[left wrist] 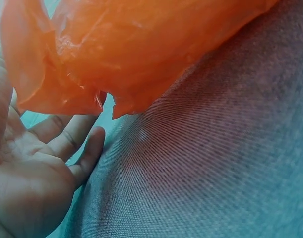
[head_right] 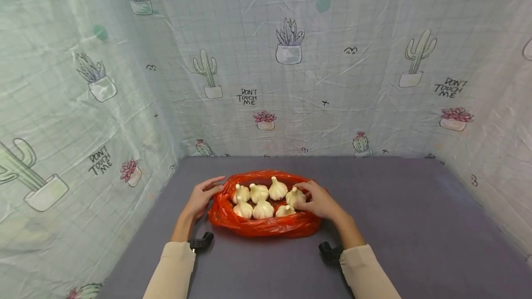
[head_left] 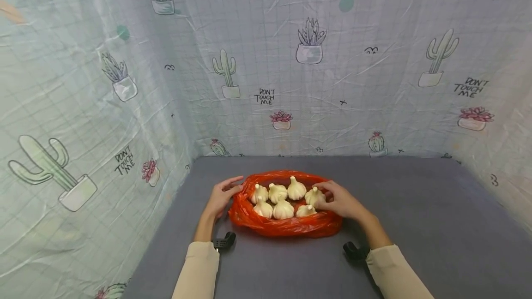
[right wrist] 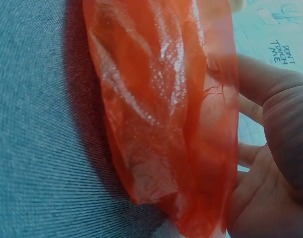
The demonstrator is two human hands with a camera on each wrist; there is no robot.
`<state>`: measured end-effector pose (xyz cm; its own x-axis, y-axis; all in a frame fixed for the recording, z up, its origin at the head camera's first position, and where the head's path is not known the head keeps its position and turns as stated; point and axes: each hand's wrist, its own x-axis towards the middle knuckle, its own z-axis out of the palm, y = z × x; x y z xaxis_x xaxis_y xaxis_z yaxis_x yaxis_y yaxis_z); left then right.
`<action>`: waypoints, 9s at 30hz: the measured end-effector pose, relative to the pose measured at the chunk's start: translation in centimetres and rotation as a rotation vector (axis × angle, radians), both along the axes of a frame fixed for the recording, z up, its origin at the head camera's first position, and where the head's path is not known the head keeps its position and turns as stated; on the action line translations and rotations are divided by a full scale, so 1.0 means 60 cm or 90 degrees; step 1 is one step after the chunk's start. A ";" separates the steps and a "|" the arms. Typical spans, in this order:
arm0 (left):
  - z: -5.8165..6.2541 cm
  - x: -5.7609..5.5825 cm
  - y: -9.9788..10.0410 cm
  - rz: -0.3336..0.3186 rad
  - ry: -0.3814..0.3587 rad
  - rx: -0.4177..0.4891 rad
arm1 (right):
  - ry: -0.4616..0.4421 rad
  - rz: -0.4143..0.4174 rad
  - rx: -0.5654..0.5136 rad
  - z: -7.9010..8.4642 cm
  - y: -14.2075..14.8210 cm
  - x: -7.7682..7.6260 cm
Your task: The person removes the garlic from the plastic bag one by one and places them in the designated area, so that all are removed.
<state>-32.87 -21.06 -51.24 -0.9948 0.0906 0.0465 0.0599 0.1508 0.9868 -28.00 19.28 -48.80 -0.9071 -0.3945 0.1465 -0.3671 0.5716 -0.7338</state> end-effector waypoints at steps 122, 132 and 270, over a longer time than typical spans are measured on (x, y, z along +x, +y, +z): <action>-0.012 0.001 -0.015 -0.081 -0.046 0.086 | -0.028 -0.283 -0.038 -0.033 0.196 -0.022; -0.015 0.001 -0.013 -0.085 -0.040 0.081 | -0.030 -0.281 -0.038 -0.041 0.198 -0.024; -0.016 0.002 -0.009 -0.063 -0.034 0.076 | -0.028 0.121 -0.014 -0.008 -0.040 -0.001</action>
